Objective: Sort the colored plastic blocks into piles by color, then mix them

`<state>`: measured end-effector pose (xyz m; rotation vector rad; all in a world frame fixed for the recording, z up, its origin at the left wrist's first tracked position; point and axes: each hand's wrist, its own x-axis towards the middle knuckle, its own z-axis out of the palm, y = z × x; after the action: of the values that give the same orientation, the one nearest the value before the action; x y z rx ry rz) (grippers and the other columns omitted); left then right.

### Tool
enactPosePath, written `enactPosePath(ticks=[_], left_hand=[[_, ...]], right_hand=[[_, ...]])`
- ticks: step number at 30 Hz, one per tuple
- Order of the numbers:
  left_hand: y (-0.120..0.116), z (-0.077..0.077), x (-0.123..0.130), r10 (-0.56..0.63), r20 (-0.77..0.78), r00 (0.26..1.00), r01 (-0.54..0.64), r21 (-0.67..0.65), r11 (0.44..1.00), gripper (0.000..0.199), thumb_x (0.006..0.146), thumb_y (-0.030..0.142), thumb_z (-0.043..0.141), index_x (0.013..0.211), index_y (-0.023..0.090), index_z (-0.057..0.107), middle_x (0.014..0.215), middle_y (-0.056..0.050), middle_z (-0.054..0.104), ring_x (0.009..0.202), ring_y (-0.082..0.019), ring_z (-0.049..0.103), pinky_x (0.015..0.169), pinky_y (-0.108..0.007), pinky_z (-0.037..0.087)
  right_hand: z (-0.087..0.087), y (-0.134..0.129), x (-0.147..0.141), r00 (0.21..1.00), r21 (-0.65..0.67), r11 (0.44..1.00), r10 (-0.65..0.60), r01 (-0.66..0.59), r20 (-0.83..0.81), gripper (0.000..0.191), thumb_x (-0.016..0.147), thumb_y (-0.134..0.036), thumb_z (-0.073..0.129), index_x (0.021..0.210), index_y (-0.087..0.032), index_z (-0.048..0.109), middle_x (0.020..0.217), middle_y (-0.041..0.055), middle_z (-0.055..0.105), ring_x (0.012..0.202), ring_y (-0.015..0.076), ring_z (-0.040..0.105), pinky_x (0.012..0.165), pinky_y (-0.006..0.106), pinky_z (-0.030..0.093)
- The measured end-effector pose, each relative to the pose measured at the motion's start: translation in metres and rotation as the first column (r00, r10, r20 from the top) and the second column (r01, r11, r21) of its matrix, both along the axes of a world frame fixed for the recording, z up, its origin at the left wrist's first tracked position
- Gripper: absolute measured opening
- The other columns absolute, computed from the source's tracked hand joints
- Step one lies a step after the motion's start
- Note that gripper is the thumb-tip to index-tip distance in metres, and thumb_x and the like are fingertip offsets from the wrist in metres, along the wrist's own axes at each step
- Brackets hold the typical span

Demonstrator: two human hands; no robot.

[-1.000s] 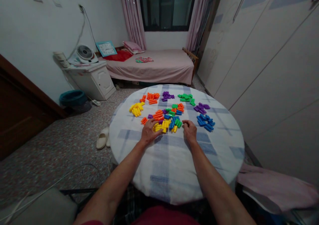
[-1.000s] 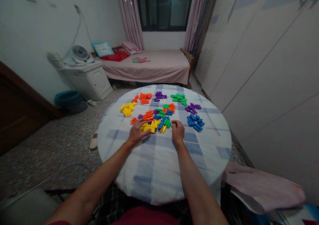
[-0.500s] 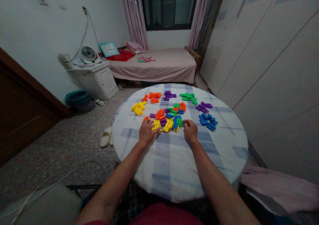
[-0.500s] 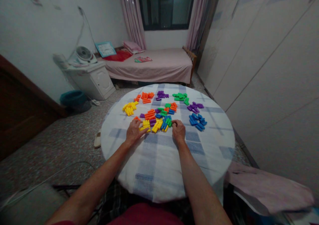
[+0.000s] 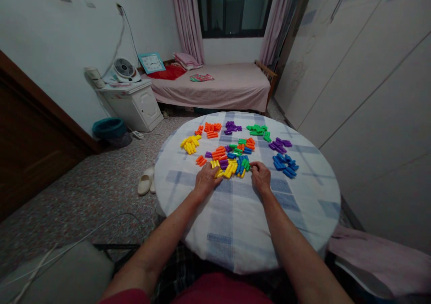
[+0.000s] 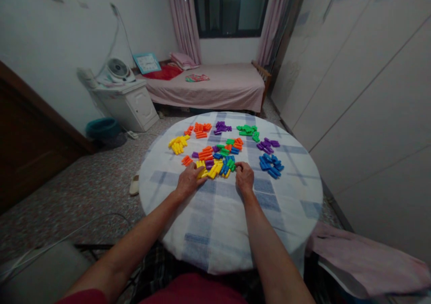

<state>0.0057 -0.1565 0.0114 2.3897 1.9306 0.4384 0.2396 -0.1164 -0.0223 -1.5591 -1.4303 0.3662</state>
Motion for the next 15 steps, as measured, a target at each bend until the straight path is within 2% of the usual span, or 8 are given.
enactPosePath(ticks=[4, 7, 10, 12, 15], left_hand=[[0.0, -0.002, 0.001, -0.064, 0.003, 0.998, 0.064, 0.039, 0.997, 0.026, 0.084, 0.034, 0.059, 0.107, 0.024, 0.061, 0.106, -0.008, 0.056, 0.098, -0.022, 0.055, 0.073, -0.029, 0.046], [-0.003, -0.005, 0.0, -0.1, 0.026, 0.995, 0.098, 0.069, 0.993, 0.026, 0.081, 0.031, 0.062, 0.105, 0.023, 0.06, 0.103, -0.008, 0.058, 0.097, -0.022, 0.056, 0.075, -0.03, 0.047], [-0.002, -0.007, -0.007, -0.104, 0.115, 0.988, 0.093, 0.101, 0.991, 0.029, 0.078, 0.031, 0.066, 0.106, 0.025, 0.061, 0.102, -0.005, 0.061, 0.093, -0.02, 0.058, 0.076, -0.029, 0.048], [0.005, -0.004, -0.02, -0.071, 0.208, 0.976, 0.039, 0.154, 0.987, 0.03, 0.077, 0.031, 0.067, 0.106, 0.025, 0.061, 0.104, -0.004, 0.062, 0.093, -0.019, 0.06, 0.078, -0.029, 0.049], [0.028, 0.005, -0.053, 0.083, 0.334, 0.939, -0.178, 0.265, 0.948, 0.03, 0.079, 0.032, 0.065, 0.107, 0.024, 0.061, 0.107, -0.005, 0.061, 0.098, -0.021, 0.06, 0.081, -0.031, 0.049]], right_hand=[[0.0, 0.0, 0.001, 1.0, 0.002, 1.0, 0.018, -0.018, -0.016, 0.036, 0.075, -0.028, 0.037, 0.084, -0.016, 0.07, 0.087, 0.009, 0.07, 0.08, 0.0208, 0.061, 0.077, 0.033, 0.045], [0.0, 0.0, 0.001, 1.0, 0.008, 1.0, 0.017, -0.017, -0.018, 0.036, 0.075, -0.029, 0.038, 0.084, -0.017, 0.07, 0.087, 0.0087, 0.07, 0.08, 0.0207, 0.061, 0.077, 0.033, 0.045], [0.0, -0.001, 0.001, 1.0, 0.008, 1.0, 0.013, -0.013, -0.02, 0.035, 0.075, -0.029, 0.039, 0.084, -0.017, 0.07, 0.086, 0.0083, 0.07, 0.078, 0.0202, 0.061, 0.077, 0.032, 0.045], [0.0, -0.001, 0.001, 1.0, -0.001, 1.0, 0.015, -0.015, -0.023, 0.035, 0.075, -0.028, 0.039, 0.084, -0.017, 0.07, 0.085, 0.0079, 0.07, 0.077, 0.0198, 0.061, 0.076, 0.032, 0.045], [-0.001, 0.0, 0.001, 1.0, -0.013, 1.0, 0.011, -0.012, -0.024, 0.035, 0.075, -0.028, 0.039, 0.084, -0.017, 0.071, 0.086, 0.0076, 0.07, 0.077, 0.0197, 0.061, 0.076, 0.032, 0.045]])
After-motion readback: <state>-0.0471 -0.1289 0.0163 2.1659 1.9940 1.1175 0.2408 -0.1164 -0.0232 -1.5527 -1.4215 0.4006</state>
